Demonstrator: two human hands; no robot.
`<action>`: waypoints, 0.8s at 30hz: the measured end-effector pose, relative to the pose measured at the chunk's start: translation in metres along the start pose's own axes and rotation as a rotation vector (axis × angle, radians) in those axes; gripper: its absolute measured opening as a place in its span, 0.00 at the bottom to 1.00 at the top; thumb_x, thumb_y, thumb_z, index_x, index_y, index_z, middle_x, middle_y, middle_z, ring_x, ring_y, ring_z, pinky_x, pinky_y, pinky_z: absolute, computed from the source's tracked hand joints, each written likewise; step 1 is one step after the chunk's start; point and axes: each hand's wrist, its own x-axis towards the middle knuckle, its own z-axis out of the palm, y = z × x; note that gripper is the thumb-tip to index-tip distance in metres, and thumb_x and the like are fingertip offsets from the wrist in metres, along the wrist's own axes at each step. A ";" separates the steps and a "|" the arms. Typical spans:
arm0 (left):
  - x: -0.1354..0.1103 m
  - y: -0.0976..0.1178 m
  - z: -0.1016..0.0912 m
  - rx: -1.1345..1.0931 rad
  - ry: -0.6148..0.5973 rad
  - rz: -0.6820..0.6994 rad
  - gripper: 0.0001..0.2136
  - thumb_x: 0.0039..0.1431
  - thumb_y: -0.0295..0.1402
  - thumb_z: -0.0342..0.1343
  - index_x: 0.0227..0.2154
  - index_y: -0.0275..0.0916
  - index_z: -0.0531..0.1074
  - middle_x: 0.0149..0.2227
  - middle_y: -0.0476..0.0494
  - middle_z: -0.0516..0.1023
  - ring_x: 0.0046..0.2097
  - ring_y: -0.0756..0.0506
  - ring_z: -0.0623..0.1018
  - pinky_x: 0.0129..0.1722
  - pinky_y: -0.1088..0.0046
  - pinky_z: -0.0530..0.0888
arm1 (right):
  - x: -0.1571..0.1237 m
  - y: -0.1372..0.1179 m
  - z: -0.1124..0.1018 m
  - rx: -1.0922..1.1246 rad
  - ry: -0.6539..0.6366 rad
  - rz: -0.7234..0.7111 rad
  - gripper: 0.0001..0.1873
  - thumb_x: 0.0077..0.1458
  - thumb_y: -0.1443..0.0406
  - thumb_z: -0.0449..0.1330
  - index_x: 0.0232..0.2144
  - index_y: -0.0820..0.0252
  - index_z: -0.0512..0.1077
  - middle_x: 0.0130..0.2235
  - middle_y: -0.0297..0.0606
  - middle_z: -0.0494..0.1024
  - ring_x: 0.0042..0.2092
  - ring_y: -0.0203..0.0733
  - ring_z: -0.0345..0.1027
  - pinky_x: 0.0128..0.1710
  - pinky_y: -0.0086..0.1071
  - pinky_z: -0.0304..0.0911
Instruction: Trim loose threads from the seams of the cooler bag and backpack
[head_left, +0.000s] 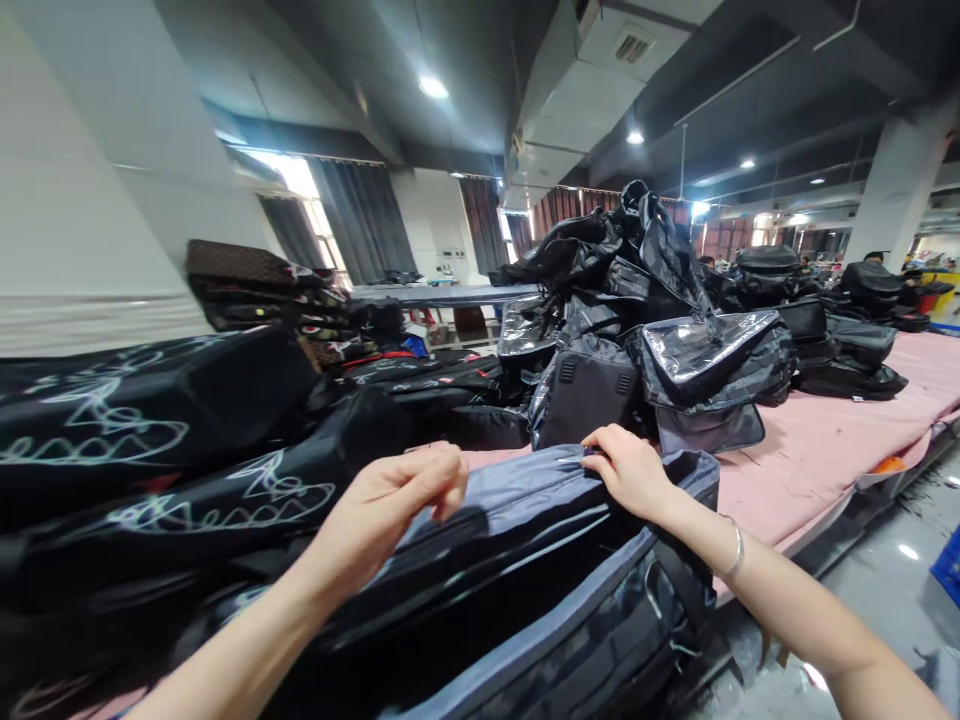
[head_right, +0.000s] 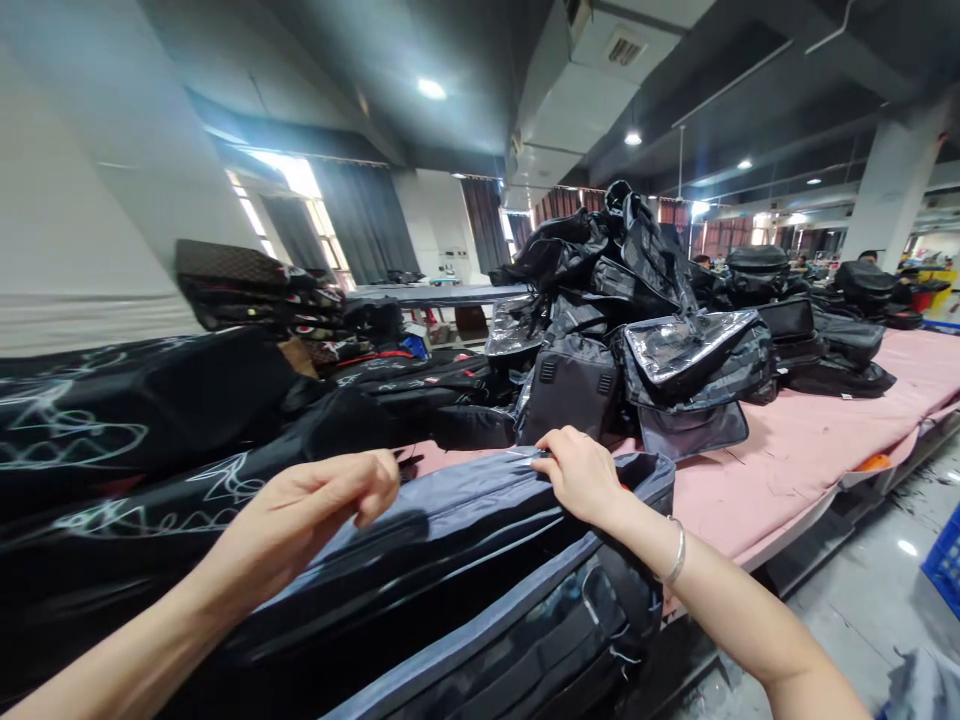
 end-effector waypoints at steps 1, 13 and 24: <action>-0.002 -0.004 -0.007 0.080 0.040 -0.047 0.19 0.44 0.53 0.53 0.15 0.40 0.67 0.19 0.49 0.65 0.25 0.49 0.63 0.27 0.71 0.64 | 0.000 0.000 0.001 0.009 0.001 0.005 0.05 0.57 0.66 0.54 0.37 0.57 0.68 0.37 0.36 0.72 0.40 0.38 0.66 0.38 0.30 0.60; -0.026 -0.044 -0.027 0.776 -0.080 -0.087 0.09 0.48 0.40 0.52 0.28 0.42 0.72 0.30 0.49 0.76 0.32 0.46 0.73 0.32 0.72 0.66 | 0.003 -0.038 -0.006 0.134 -0.100 -0.176 0.06 0.55 0.68 0.56 0.38 0.59 0.65 0.37 0.38 0.71 0.40 0.40 0.65 0.40 0.33 0.61; -0.050 -0.050 -0.014 1.313 0.141 0.899 0.13 0.59 0.25 0.42 0.22 0.38 0.67 0.23 0.47 0.67 0.28 0.47 0.65 0.28 0.72 0.63 | 0.005 -0.061 -0.003 0.202 -0.183 -0.092 0.08 0.50 0.63 0.61 0.35 0.55 0.71 0.34 0.32 0.75 0.34 0.36 0.67 0.35 0.28 0.60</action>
